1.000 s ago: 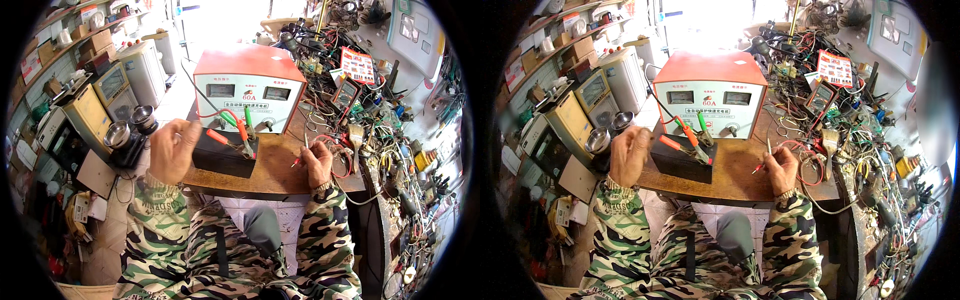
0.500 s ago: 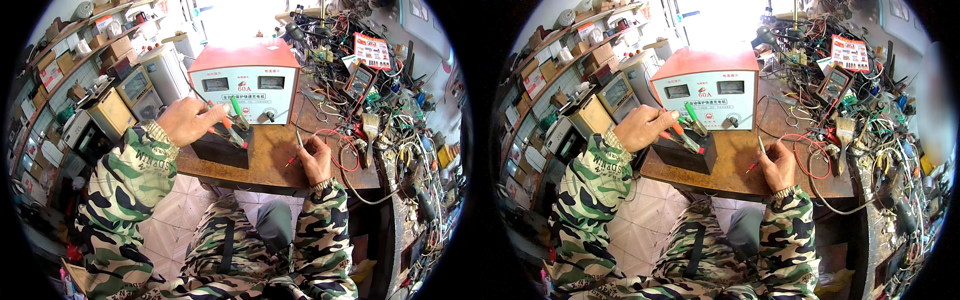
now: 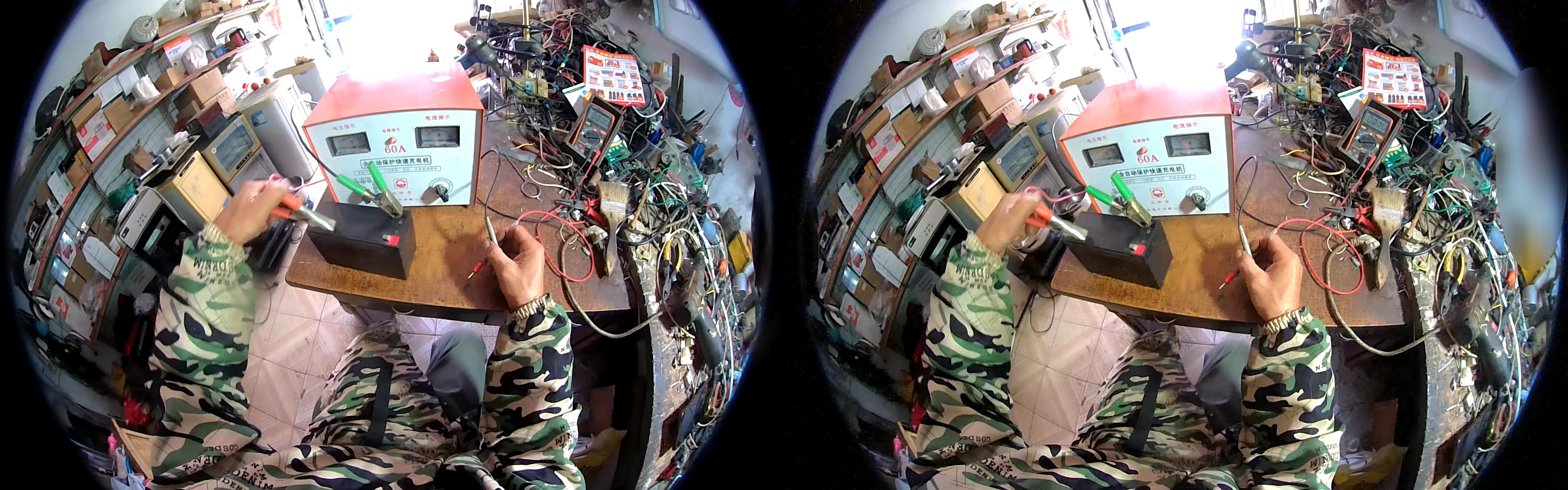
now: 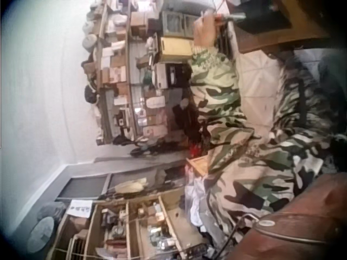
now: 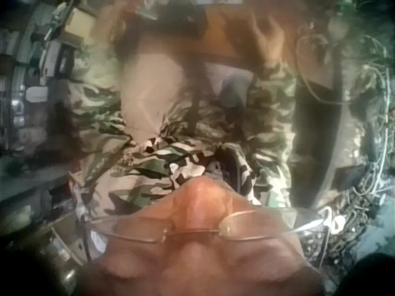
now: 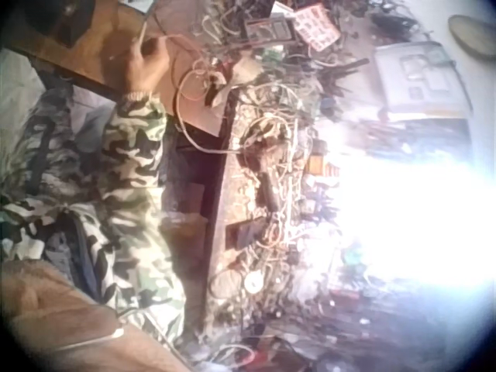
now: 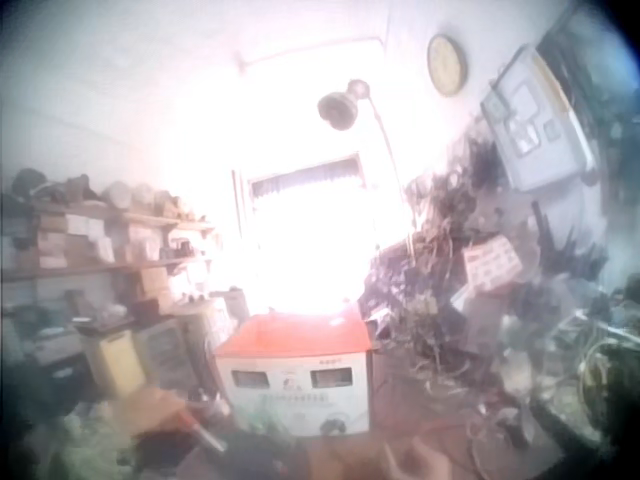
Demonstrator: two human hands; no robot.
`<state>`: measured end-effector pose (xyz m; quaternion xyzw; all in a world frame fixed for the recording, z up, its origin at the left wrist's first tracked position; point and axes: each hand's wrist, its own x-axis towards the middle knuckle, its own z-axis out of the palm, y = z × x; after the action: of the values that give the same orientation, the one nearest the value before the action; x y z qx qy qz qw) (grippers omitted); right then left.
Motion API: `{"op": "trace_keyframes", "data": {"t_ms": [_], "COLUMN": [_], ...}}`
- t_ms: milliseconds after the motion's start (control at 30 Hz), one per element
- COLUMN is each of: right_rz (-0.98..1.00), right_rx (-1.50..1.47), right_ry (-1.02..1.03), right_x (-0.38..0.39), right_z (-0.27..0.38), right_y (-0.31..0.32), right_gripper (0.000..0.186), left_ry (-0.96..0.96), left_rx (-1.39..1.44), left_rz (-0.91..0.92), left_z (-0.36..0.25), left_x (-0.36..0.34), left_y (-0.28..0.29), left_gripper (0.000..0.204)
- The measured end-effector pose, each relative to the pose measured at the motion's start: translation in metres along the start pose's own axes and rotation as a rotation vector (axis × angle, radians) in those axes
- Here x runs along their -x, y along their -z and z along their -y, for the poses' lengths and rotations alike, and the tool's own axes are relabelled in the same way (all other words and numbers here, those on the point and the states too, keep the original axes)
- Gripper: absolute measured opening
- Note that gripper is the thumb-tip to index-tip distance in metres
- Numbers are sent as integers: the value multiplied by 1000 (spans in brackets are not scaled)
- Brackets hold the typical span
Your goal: The person places a red battery charger on a wooden table, connects alligator clips to a black battery, and uses a multimeter to measure voltage at the battery terminals. The person adjusts the charger knobs and observes the meter readings.
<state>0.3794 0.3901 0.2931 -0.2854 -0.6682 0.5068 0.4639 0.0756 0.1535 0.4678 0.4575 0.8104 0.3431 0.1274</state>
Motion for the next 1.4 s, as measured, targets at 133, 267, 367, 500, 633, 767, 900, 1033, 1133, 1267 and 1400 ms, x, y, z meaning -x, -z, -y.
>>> {"op": "trace_keyframes", "data": {"t_ms": [133, 267, 367, 500, 633, 767, 900, 1033, 1133, 1267, 1400], "right_rz": [23, 61, 76, 60, 57, 32, 33, 13, 6, -24, -102], "right_rx": [-58, -48, -94, -124, -66, -45, -36, -100, -134, -232, -290], "right_ry": [16, -12, -16, -1, -51, -40, -48, -61, -75, -80, -42], "right_x": [2, 4, 5, 5, 5, 6, 8, 9, 9, 13, 34], "right_z": [4, 11, 10, 10, 10, 8, 16, 19, 13, 23, 34], "right_y": [-6, -8, -11, -14, -10, -11, -15, -15, -12, -17, -31], "right_gripper": [15, 12, 11, 14, 13, 14, 13, 13, 13, 12, 11], "left_ry": [65, 207, 281, 208, 147, 48, 28, 76, 138, 140, -128], "left_rx": [324, 558, 483, 625, 683, 679, 656, 671, 664, 697, 331], "left_rz": [-33, 58, 84, 48, -50, -152, -281, -325, -344, -393, -743], "left_z": [50, 106, 101, 134, 128, 119, 129, 122, 125, 142, 126], "left_x": [33, 54, 61, 51, 39, 31, 34, 45, 53, 60, 74], "left_y": [16, 3, -24, -39, -51, -66, -73, -71, -66, -67, -70], "left_gripper": [49, 49, 39, 41, 48, 48, 46, 47, 47, 41, 26]}}
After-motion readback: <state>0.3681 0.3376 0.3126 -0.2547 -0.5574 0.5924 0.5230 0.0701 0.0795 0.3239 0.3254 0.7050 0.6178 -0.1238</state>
